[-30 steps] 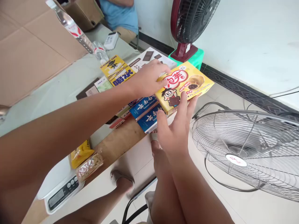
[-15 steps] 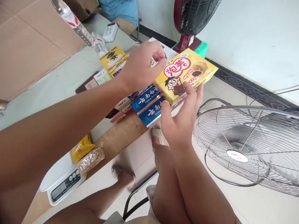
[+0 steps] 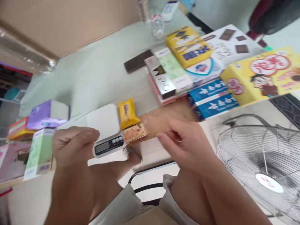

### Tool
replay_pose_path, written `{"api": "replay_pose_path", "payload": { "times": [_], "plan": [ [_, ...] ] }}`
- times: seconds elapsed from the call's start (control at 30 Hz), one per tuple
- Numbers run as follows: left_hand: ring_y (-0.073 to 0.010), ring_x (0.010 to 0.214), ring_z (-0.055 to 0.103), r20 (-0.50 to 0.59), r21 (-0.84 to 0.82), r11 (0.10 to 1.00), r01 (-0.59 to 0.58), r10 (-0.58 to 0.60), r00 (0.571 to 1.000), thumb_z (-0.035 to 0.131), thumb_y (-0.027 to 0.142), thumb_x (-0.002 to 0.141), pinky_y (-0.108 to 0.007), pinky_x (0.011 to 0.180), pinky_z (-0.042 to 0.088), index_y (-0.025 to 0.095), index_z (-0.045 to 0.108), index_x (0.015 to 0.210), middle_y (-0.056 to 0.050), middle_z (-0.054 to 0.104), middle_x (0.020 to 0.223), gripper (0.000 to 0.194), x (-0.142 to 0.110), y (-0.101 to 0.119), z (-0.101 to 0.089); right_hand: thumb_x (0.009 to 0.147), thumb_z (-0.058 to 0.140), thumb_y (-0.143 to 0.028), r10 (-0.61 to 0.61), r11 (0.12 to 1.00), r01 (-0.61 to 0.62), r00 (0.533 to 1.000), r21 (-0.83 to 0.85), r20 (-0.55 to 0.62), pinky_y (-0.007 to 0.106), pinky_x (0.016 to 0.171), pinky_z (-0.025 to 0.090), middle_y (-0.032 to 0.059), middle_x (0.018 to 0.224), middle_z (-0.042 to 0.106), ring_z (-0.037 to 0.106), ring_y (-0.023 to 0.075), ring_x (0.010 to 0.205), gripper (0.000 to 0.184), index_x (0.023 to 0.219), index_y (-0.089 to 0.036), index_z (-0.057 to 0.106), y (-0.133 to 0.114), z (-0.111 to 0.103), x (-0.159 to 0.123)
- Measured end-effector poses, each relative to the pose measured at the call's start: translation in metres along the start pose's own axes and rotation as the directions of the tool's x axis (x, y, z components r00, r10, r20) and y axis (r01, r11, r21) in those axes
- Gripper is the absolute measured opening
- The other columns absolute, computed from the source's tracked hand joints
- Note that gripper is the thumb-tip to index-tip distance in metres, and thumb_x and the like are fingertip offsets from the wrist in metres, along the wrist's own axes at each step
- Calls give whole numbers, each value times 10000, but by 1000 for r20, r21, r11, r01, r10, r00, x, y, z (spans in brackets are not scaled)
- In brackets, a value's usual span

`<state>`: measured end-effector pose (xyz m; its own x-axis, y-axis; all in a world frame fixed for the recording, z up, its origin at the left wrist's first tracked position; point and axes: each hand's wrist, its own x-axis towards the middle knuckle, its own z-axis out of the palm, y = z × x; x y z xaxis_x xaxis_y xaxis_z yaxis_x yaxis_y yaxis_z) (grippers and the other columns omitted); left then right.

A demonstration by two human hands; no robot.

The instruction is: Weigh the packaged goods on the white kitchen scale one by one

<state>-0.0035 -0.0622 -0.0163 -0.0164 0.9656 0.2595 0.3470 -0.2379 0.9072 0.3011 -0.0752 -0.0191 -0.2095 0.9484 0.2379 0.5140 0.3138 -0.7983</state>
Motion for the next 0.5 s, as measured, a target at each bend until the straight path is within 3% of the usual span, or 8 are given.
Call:
{"api": "replay_pose_path", "payload": {
  "times": [0.07, 0.17, 0.27, 0.33, 0.43, 0.5],
  "plan": [
    [-99, 499, 81, -94, -62, 991, 118, -123, 988, 643, 181, 773, -313, 495, 72, 203, 225, 454, 27, 75, 541, 527, -16, -16, -22, 930, 601, -320, 30, 998, -30, 1000, -53, 9, 247, 428, 199, -78, 476, 301, 279, 64, 428, 442, 602, -235, 317, -8, 20, 0],
    [-74, 530, 90, -227, -130, 967, 217, -242, 943, 567, 134, 678, -301, 524, 65, 177, 139, 528, 30, 81, 561, 455, -30, -27, -53, 986, 579, -339, 15, 995, -10, 998, -102, 54, 267, 454, 177, -72, 478, 264, 233, 61, 437, 519, 609, -225, 241, -25, 57, 0],
    [-66, 537, 84, -307, -151, 957, 247, -283, 909, 556, 172, 670, -302, 529, 58, 182, 132, 541, 40, 80, 558, 443, -41, -30, -84, 993, 585, -292, -123, 986, 143, 973, -91, 196, 261, 439, 168, -68, 466, 244, 240, 52, 428, 545, 585, -208, 234, -52, 98, 9],
    [-63, 523, 85, -346, -169, 944, 282, -325, 880, 576, 204, 697, -301, 517, 60, 191, 136, 534, 49, 83, 544, 469, -48, -34, -105, 972, 584, -240, -237, 960, 271, 923, -73, 303, 242, 419, 190, -66, 456, 251, 262, 46, 412, 532, 564, -202, 245, -76, 126, 21],
    [-84, 503, 219, -444, -259, 912, 319, -405, 799, 605, 241, 789, -279, 489, 191, 202, 244, 512, 45, 207, 518, 457, -59, -49, -134, 939, 589, -204, -334, 909, 408, 839, -90, 429, 215, 389, 218, -77, 433, 278, 283, 42, 378, 481, 562, -208, 291, -115, 169, 43],
    [-123, 626, 495, -527, -374, 882, 288, -457, 716, 595, 252, 864, -257, 596, 424, 210, 477, 590, 11, 477, 626, 301, -63, -65, -148, 921, 597, -213, -375, 870, 477, 804, -123, 462, 200, 404, 290, -79, 458, 381, 366, 56, 391, 359, 615, -221, 409, -136, 200, 62]
  ]
}}
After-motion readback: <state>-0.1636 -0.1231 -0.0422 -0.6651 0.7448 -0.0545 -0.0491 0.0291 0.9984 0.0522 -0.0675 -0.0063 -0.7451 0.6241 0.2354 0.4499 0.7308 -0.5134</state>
